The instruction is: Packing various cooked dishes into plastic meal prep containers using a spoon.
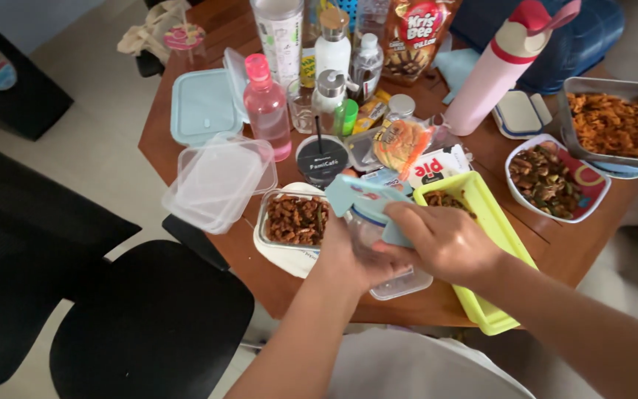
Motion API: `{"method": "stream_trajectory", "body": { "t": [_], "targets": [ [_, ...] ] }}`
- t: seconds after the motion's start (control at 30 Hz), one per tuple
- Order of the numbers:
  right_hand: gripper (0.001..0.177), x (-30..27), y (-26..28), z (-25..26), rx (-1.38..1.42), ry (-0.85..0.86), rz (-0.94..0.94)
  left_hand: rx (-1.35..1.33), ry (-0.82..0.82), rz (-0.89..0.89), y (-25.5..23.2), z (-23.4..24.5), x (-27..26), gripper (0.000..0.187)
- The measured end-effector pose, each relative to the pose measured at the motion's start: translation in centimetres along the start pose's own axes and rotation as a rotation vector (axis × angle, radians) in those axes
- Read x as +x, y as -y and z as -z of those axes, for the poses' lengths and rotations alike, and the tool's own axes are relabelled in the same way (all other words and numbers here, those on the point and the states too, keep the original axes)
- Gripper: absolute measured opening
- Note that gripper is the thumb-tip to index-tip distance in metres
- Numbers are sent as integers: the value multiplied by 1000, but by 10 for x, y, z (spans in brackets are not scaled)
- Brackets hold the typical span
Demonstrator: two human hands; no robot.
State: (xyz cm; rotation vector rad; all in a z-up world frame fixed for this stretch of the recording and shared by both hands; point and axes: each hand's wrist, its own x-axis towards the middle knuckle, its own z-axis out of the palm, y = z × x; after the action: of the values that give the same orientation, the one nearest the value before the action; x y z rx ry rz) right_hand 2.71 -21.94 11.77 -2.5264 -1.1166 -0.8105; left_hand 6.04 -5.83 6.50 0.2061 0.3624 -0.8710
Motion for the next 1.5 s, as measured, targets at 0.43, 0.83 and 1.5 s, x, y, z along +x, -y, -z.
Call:
{"method": "stream_trajectory", "body": {
  "t": [0.43,0.83,1.5],
  "targets": [
    [21,-25,-48,-14,-65,-32,-808,-18,-292,-135,-1,15,-11,48],
    [42,-106,-30,-85,1182,-371,-1819,345,70,-139,-20,44,-40,89],
    [33,-244,-72,-58,-323,731,-1311,211,-8,-201,-9,52,-55,91]
  ]
}}
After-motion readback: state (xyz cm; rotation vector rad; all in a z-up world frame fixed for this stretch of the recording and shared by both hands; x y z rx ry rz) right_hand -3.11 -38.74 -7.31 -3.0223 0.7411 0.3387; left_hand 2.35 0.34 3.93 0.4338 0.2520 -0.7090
